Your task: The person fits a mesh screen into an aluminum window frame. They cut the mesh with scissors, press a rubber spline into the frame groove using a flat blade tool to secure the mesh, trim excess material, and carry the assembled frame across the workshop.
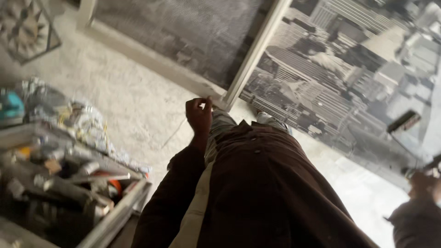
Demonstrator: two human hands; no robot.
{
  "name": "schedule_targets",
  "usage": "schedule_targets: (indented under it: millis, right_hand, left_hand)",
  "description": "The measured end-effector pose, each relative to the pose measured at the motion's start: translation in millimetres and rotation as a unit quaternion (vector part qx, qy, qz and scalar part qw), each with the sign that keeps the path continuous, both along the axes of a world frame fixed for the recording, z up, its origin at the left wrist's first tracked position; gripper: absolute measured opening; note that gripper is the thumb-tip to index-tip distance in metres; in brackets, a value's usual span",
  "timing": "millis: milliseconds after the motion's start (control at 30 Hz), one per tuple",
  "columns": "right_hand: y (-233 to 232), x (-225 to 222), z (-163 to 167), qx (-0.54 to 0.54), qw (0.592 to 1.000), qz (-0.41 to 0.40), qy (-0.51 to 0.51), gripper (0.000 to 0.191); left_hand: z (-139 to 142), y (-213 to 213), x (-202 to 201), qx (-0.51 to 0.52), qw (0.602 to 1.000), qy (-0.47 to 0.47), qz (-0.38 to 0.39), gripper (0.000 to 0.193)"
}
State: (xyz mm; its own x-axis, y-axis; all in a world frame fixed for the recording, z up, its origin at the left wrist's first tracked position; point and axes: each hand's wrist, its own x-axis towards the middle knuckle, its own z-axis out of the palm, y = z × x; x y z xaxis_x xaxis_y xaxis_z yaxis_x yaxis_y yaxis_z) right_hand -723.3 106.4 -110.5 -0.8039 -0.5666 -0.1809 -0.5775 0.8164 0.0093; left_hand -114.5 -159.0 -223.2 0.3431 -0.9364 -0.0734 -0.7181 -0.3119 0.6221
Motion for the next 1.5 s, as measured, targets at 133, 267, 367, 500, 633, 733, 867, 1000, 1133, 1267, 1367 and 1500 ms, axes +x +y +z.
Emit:
schedule_targets:
  millis: [133,267,367,500,633,733,867,1000,1133,1267,1367,1500]
  right_hand:
    - [12,2,-14,-0.022,0.999,0.025,0.023,0.034]
    - [5,5,-21,-0.035,0.995,-0.069,0.063,0.052]
    - [-7,6,-8,-0.009,0.991,-0.133,-0.027,0.059]
    - [-21,7,7,0.062,0.945,-0.301,-0.109,0.052]
    - [-23,2,5,0.043,0.921,-0.358,-0.149,0.041]
    - [-23,-8,-2,-0.074,0.855,-0.442,-0.26,0.034]
    - [-37,-24,-2,-0.051,0.756,-0.497,-0.424,0.026]
    - [-43,-24,1,-0.069,0.772,-0.486,-0.403,0.02]
    - [-46,-11,1,-0.138,0.787,-0.468,-0.377,0.019]
    - [-62,9,7,-0.187,0.792,-0.402,-0.42,0.025]
    - [-87,39,7,-0.371,0.808,-0.315,-0.331,0.04]
    - [-125,77,16,-0.285,0.935,0.014,-0.209,0.054]
  left_hand:
    - [-6,5,3,0.119,0.961,0.188,0.165,0.038]
    - [0,0,-4,0.15,0.868,0.415,0.228,0.049]
    - [7,-5,-12,0.17,0.862,0.405,0.254,0.05]
    - [12,-11,-13,0.19,0.871,0.36,0.273,0.047]
    - [8,-10,-5,0.183,0.842,0.434,0.264,0.047]
    - [3,-5,-1,0.175,0.854,0.423,0.247,0.044]
    - [2,-14,6,0.147,0.875,0.406,0.219,0.043]
    - [10,-50,32,0.113,0.883,0.377,0.255,0.053]
    - [15,-83,64,0.122,0.889,0.339,0.283,0.059]
    - [13,-85,78,0.089,0.832,0.465,0.29,0.052]
    - [11,-82,86,0.102,0.793,0.53,0.28,0.048]
    - [11,-81,100,0.123,0.772,0.568,0.257,0.043]
